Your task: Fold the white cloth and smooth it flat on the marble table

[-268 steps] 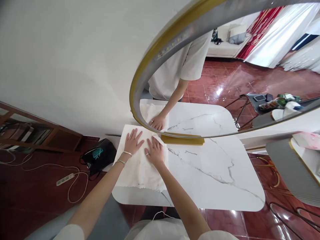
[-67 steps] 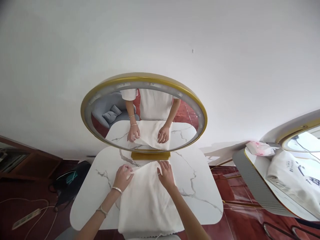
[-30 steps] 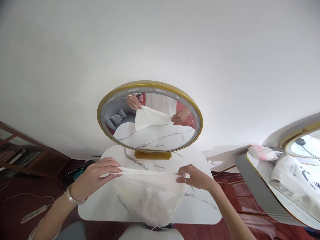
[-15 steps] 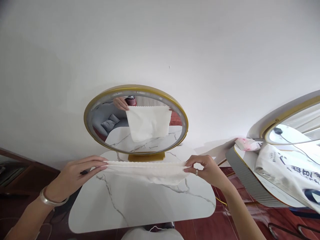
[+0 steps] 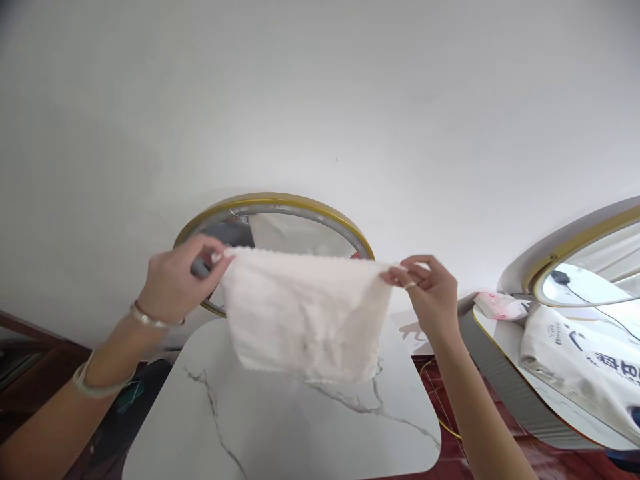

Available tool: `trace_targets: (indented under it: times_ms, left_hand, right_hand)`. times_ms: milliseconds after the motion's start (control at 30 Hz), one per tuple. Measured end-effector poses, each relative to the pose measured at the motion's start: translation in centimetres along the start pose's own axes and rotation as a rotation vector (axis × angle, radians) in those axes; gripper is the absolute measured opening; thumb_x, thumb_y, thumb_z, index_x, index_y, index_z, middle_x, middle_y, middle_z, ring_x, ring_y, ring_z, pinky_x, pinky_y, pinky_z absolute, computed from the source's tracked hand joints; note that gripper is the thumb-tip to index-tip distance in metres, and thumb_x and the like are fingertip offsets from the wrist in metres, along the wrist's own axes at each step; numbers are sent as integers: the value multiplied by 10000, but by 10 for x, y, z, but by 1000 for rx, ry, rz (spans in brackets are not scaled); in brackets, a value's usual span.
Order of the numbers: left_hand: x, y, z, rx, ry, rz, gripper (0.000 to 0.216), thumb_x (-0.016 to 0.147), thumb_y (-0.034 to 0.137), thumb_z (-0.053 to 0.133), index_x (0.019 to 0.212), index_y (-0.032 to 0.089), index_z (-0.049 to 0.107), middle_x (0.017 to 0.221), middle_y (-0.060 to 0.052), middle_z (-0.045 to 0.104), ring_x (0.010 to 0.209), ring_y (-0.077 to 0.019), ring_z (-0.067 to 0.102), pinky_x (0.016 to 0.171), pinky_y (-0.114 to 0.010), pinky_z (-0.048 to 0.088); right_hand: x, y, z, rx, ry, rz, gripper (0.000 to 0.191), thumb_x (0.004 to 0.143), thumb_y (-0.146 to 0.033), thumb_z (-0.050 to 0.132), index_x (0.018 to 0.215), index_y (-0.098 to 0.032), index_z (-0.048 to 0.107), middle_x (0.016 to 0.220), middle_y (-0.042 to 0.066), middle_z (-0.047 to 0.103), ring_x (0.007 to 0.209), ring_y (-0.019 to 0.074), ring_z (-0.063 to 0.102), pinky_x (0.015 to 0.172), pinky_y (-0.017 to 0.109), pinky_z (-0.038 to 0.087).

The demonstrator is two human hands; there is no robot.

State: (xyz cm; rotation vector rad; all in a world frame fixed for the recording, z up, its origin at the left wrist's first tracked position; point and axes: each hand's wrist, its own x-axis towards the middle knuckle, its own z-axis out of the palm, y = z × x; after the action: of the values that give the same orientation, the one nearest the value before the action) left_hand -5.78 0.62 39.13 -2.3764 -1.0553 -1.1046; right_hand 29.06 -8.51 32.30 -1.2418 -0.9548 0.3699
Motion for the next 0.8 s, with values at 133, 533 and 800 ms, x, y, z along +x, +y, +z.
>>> trace_targets:
  times_ms: [133, 533, 800]
  left_hand:
    - [75, 6, 21, 77, 108, 65, 264, 974, 249, 338, 859, 206, 572, 858, -39, 612, 872, -185, 555, 757, -346, 497]
    - [85, 50, 80, 229, -47, 312, 452, 955, 368, 416, 1392, 254, 415, 1286, -133, 509, 1235, -340, 437, 1018, -578, 319]
    - [106, 100, 137, 198, -164, 586, 399, 966, 138, 287, 1255, 208, 553, 1144, -53, 622, 1159, -234, 520, 1055, -483, 308]
  right_hand:
    - [35, 5, 48, 68, 317, -423, 347, 815, -412, 659, 1043, -213, 490, 1050, 70, 631, 942, 195, 682, 925, 424, 529]
    - [27, 62, 109, -596, 211, -612, 508, 961, -418, 422, 1435, -273, 311, 1423, 131, 427, 1301, 278, 418, 1018, 510, 370]
    - [16, 98, 115, -404, 492, -398, 438, 956, -418, 387, 1310, -178, 483, 1251, 160, 569, 1160, 287, 525, 969, 481, 397]
